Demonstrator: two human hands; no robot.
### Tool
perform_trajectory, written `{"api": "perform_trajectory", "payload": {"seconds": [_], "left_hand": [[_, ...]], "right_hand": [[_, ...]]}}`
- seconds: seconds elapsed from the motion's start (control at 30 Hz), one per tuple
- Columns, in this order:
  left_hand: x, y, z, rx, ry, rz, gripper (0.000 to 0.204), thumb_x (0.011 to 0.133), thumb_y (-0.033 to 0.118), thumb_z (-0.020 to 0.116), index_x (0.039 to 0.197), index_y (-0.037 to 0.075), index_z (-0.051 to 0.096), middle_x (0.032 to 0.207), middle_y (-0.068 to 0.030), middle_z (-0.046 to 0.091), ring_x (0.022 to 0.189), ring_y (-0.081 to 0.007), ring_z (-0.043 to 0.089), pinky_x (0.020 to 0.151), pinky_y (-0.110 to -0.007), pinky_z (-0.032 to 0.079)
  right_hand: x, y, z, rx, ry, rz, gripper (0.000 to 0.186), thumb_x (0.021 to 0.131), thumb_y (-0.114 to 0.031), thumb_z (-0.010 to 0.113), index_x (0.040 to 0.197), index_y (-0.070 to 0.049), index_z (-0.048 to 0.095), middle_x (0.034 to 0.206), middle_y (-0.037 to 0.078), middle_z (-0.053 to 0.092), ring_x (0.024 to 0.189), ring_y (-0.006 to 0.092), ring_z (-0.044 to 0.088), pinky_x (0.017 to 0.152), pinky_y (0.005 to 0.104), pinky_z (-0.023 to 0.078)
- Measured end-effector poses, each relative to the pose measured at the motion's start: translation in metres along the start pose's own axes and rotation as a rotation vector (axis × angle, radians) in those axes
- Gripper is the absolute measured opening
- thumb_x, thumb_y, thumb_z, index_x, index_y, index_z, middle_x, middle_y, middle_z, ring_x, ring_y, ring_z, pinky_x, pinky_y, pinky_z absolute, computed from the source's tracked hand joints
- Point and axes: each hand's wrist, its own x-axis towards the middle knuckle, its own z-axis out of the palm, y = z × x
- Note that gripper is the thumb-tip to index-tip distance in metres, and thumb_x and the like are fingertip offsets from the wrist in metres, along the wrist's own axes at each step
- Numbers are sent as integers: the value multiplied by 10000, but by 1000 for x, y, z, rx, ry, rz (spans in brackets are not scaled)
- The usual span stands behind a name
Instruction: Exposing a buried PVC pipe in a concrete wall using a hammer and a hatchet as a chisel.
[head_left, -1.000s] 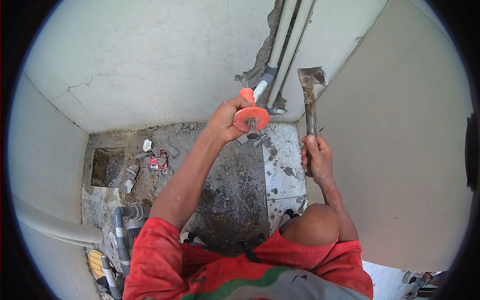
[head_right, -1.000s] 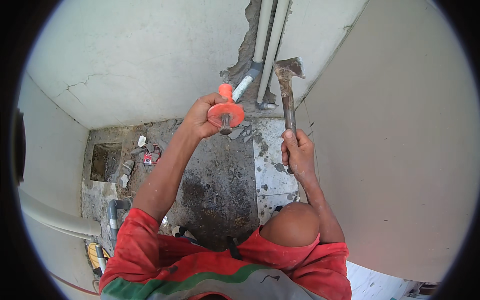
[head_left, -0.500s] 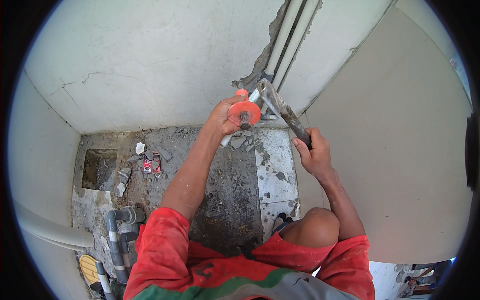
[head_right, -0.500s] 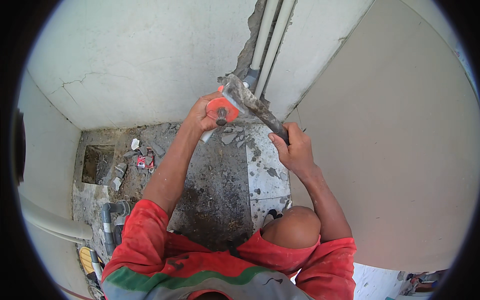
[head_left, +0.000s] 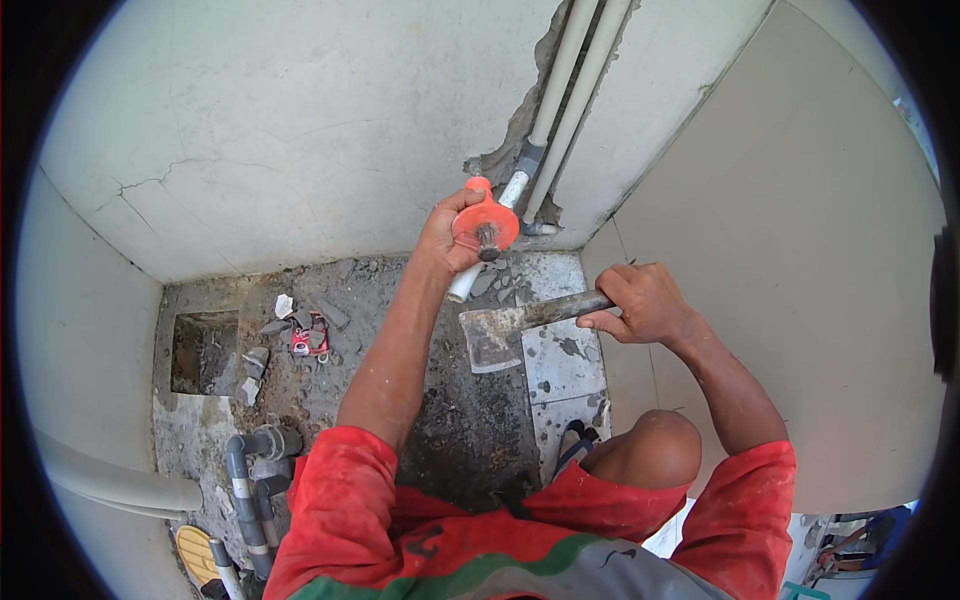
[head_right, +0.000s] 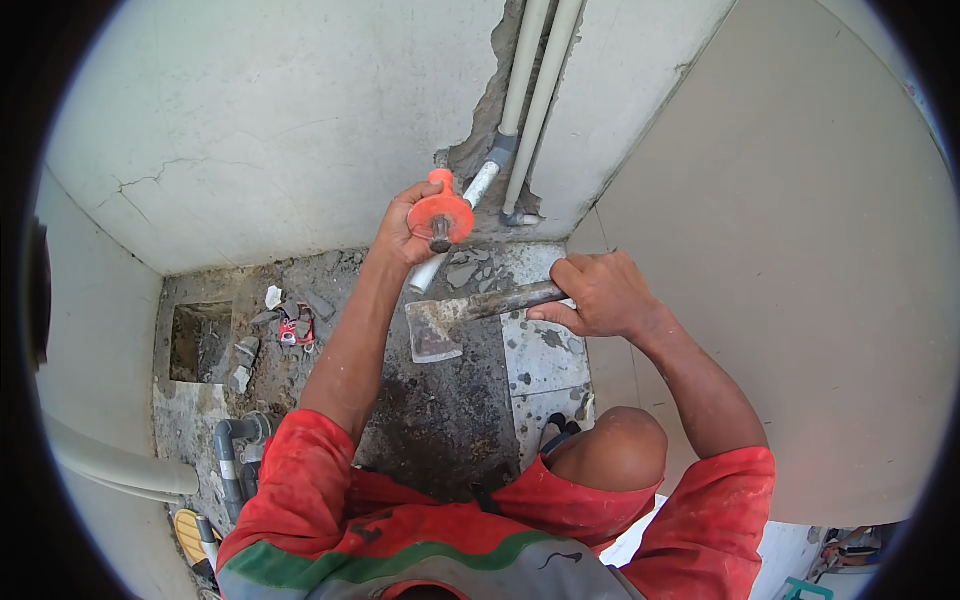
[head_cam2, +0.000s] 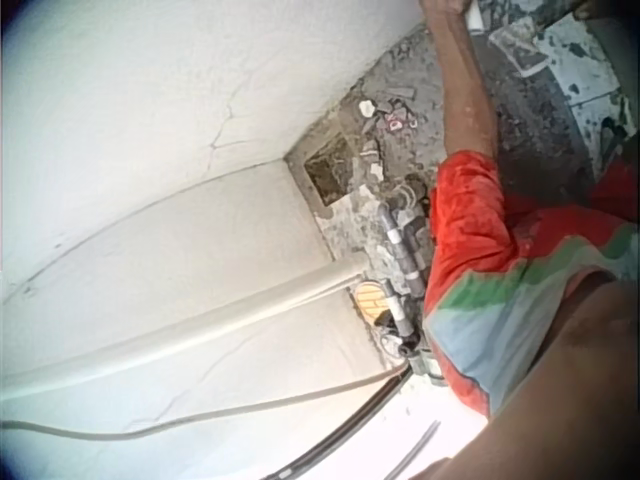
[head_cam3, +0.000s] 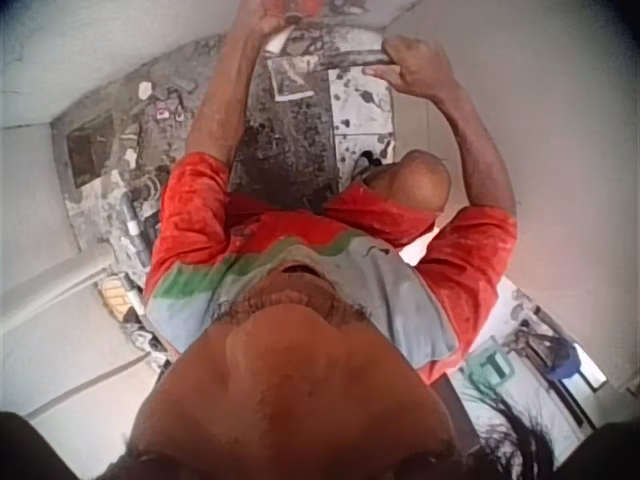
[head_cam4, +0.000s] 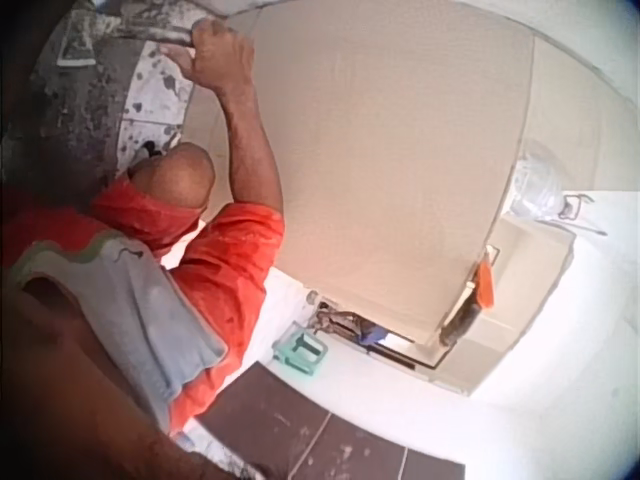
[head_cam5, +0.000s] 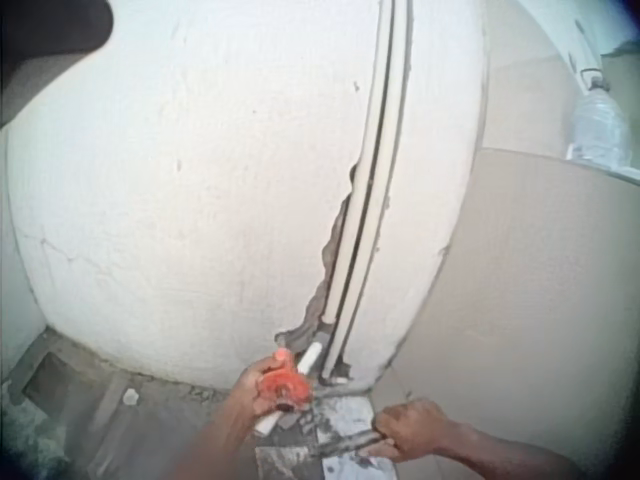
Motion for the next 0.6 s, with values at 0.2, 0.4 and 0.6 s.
{"api": "perform_trajectory", "payload": {"seconds": [0.2,0.4,0.6], "left_hand": [[2,2,-4,31,-76,27,279,817,157,614,1011,-23,526,863,-177,630,755,-264,638,690,-391,542],[-8,0,7,49,-55,47,273,819,151,611,1002,-31,523,845,-160,625,756,-255,638,706,-387,542],[-9,8,9,121,-53,0,291,826,151,606,1014,-52,517,836,-153,621,756,-260,639,714,-404,546]], "right_hand": [[8,-13,0,-39,-31,-131,535,804,-577,592,661,-77,465,550,74,476,462,272,530,400,384,388],[11,-21,8,-20,-9,-239,534,808,-579,571,645,-83,460,531,58,436,447,249,528,382,372,390],[13,-28,5,-24,-11,-256,533,802,-584,568,640,-87,465,534,48,439,450,241,531,384,359,398]]}}
